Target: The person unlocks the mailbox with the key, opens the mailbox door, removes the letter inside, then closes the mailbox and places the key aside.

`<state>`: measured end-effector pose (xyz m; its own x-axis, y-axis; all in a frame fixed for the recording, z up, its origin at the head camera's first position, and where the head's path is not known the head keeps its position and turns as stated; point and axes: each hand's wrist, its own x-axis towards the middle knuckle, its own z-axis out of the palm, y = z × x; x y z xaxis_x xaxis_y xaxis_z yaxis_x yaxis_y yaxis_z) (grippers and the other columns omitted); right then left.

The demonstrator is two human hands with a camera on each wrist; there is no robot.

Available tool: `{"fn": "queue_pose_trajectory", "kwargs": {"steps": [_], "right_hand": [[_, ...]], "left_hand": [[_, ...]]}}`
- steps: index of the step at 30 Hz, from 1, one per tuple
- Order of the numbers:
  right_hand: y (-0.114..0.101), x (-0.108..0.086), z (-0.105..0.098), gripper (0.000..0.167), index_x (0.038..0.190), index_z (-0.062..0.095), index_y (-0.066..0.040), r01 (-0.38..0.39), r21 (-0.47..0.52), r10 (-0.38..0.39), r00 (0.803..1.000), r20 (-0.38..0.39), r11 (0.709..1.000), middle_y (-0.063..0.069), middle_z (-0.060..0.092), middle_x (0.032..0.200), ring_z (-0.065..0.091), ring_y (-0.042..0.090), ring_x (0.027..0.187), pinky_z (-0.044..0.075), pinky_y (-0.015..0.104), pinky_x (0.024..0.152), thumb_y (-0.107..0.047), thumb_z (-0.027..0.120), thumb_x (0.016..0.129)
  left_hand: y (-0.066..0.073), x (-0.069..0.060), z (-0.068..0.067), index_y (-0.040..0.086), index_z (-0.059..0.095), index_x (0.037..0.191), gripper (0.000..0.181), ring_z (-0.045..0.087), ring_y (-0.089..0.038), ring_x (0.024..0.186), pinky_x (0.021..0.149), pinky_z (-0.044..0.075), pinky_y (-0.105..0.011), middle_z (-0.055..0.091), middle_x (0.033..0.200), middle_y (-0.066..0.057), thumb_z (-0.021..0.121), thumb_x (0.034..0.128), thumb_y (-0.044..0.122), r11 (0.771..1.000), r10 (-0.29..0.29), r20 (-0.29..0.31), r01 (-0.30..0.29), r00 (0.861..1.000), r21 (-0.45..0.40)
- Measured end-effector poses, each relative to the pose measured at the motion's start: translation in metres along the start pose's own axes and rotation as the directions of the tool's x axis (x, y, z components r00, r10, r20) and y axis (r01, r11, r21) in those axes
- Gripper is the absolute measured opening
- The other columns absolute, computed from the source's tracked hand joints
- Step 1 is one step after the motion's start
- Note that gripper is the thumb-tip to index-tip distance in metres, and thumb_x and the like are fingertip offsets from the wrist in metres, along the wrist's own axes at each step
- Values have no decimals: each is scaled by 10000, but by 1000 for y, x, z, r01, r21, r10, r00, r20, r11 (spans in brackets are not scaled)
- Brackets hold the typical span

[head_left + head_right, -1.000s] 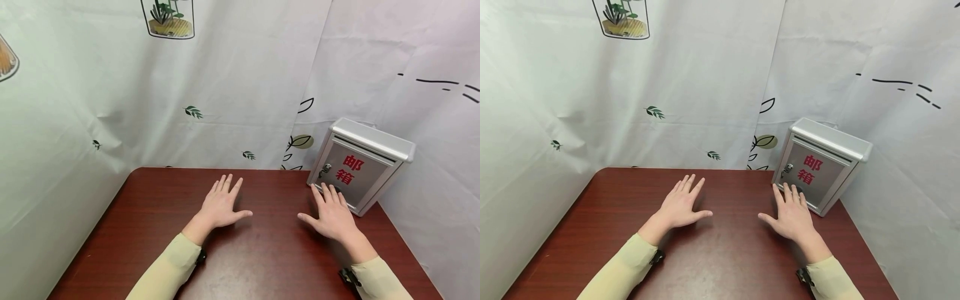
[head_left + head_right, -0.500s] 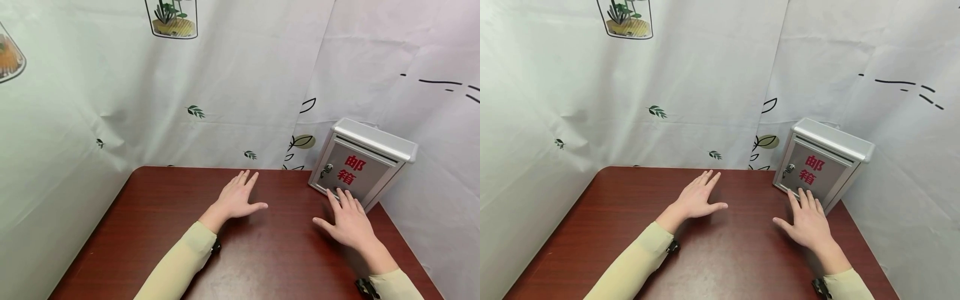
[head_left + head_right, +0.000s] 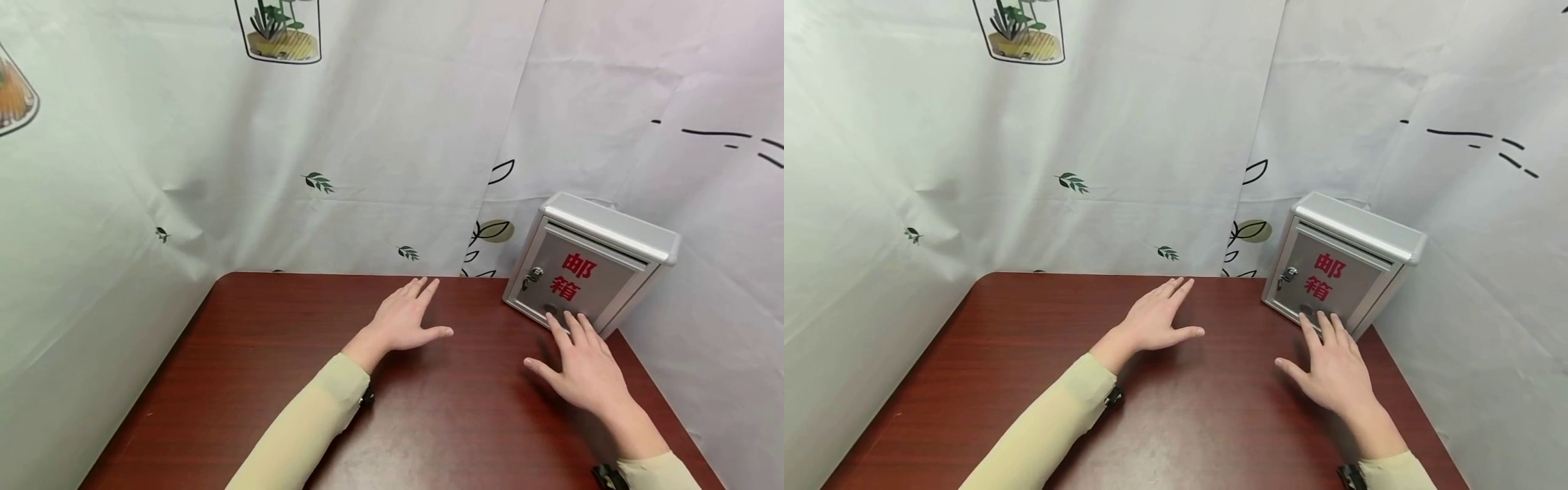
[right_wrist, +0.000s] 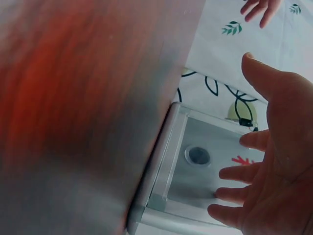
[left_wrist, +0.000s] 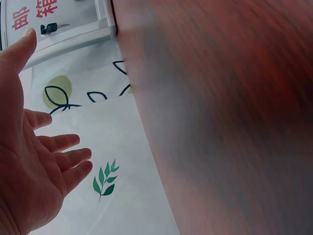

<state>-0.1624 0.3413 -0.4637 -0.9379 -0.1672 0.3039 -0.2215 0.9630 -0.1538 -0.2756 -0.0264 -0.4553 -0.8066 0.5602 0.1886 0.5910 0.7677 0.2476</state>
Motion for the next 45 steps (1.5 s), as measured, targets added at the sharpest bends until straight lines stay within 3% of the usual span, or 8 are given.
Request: {"fn": "queue_pose_trajectory", "kwargs": {"steps": [11, 17, 27, 31, 37, 41, 45], "right_hand": [[15, -11, -4, 991, 1612, 505, 9, -11, 24, 13, 996, -93, 1000, 378, 470, 1537, 442, 595, 1384, 461, 805, 993, -577, 879, 906], [25, -15, -7, 925, 1602, 505, 26, -26, 71, 34, 993, -117, 997, 360, 504, 1464, 473, 582, 1320, 463, 790, 982, -485, 888, 933], [37, -18, -19, 706, 1483, 608, 45, -153, 90, 163, 980, -114, 984, 343, 589, 1405, 558, 561, 1280, 483, 801, 903, -477, 779, 1040], [44, -20, -25, 668, 1436, 620, 66, -268, 89, 275, 958, -82, 959, 363, 608, 1398, 579, 589, 1264, 491, 785, 868, -509, 672, 1099], [53, -16, -33, 761, 1451, 564, 107, -428, 125, 435, 900, -29, 895, 401, 591, 1402, 593, 623, 1225, 502, 751, 847, -581, 561, 1126], [55, -12, -36, 818, 1491, 506, 129, -485, 155, 495, 869, -26, 860, 398, 595, 1401, 602, 624, 1206, 504, 739, 861, -601, 535, 1123], [59, -9, -37, 884, 1613, 375, 126, -488, 198, 500, 866, -15, 850, 388, 583, 1459, 605, 605, 1228, 497, 740, 887, -597, 529, 1128]], "left_hand": [[11, 16, 6, 171, 274, 1788, 1059, 390, -255, 1623, 1283, 393, -490, 387, 1782, -58, 615, 1001, 793, 999, 2, -32, -3, 999, -51], [17, 22, 7, 178, 270, 1790, 1044, 400, -245, 1618, 1271, 411, -491, 391, 1782, -37, 602, 1013, 792, 998, 20, -29, -22, 999, -64], [24, 32, 11, 159, 306, 1778, 1008, 432, -259, 1599, 1235, 455, -500, 428, 1759, -57, 589, 1033, 776, 998, 9, -5, -9, 1000, -55], [28, 36, 12, 162, 314, 1776, 985, 441, -260, 1593, 1228, 461, -503, 441, 1752, -56, 574, 1045, 768, 997, 2, 5, -2, 1000, -76], [32, 44, 15, 171, 304, 1780, 959, 466, -237, 1576, 1210, 481, -486, 463, 1739, -31, 570, 1061, 747, 995, -14, 8, 15, 1000, -96], [35, 49, 15, 174, 314, 1777, 947, 469, -240, 1575, 1214, 480, -497, 470, 1735, -39, 586, 1061, 732, 990, -18, 14, 20, 1000, -141], [35, 54, 16, 180, 325, 1773, 940, 442, -231, 1595, 1229, 467, -499, 447, 1750, -38, 604, 1058, 722, 978, -19, 31, 25, 999, -209]]}}
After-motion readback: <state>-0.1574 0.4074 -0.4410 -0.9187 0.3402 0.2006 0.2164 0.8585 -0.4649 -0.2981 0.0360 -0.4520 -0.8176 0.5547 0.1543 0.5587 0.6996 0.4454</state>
